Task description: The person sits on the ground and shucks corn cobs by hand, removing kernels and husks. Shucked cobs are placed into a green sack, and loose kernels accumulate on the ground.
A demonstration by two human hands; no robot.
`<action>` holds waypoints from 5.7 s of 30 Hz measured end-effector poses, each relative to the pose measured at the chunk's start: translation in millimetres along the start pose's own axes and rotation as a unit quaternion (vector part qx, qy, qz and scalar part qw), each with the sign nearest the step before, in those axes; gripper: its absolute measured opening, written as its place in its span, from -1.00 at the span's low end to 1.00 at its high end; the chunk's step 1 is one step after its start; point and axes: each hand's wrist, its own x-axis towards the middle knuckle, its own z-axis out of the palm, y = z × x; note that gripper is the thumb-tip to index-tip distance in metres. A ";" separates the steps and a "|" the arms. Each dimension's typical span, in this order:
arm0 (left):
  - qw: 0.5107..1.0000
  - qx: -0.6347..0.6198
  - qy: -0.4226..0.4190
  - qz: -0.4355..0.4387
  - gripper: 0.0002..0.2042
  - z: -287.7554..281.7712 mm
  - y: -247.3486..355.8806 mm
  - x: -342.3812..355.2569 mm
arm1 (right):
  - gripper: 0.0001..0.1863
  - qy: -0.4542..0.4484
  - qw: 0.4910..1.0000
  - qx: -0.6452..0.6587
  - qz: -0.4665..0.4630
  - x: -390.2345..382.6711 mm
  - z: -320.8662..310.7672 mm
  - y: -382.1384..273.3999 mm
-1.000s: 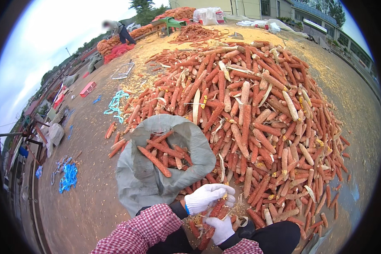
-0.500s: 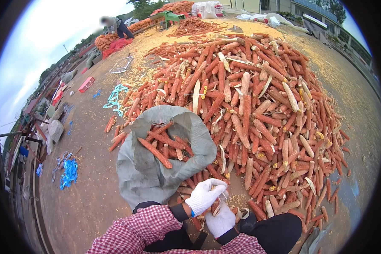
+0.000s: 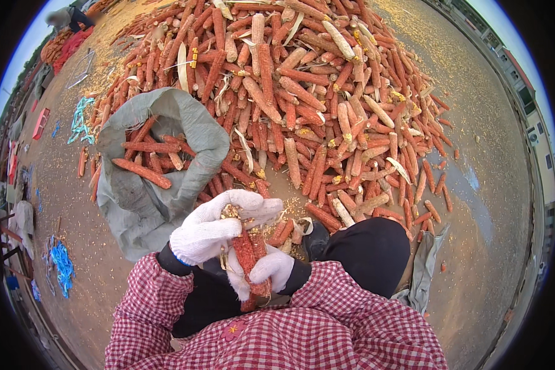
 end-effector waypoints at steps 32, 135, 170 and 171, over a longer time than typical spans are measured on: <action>0.939 0.259 0.223 0.034 -0.68 -33.4 -25.8 -11.1 | -0.66 0.344 0.857 -0.379 -0.054 4.9 3.9 1.5; 0.711 0.658 0.212 -0.131 -0.59 -81.0 -15.3 -5.8 | -0.47 0.632 0.245 -0.735 0.008 -215.3 -172.1 -52.6; 0.913 0.257 0.168 -0.270 -0.51 -79.9 -196.7 126.2 | 0.01 0.520 0.642 -0.545 -0.141 -205.8 -197.9 -134.8; 0.924 0.205 0.192 -0.259 -0.47 -78.8 -195.5 129.5 | 0.10 0.477 0.776 -0.355 -0.208 -207.2 -193.5 -134.2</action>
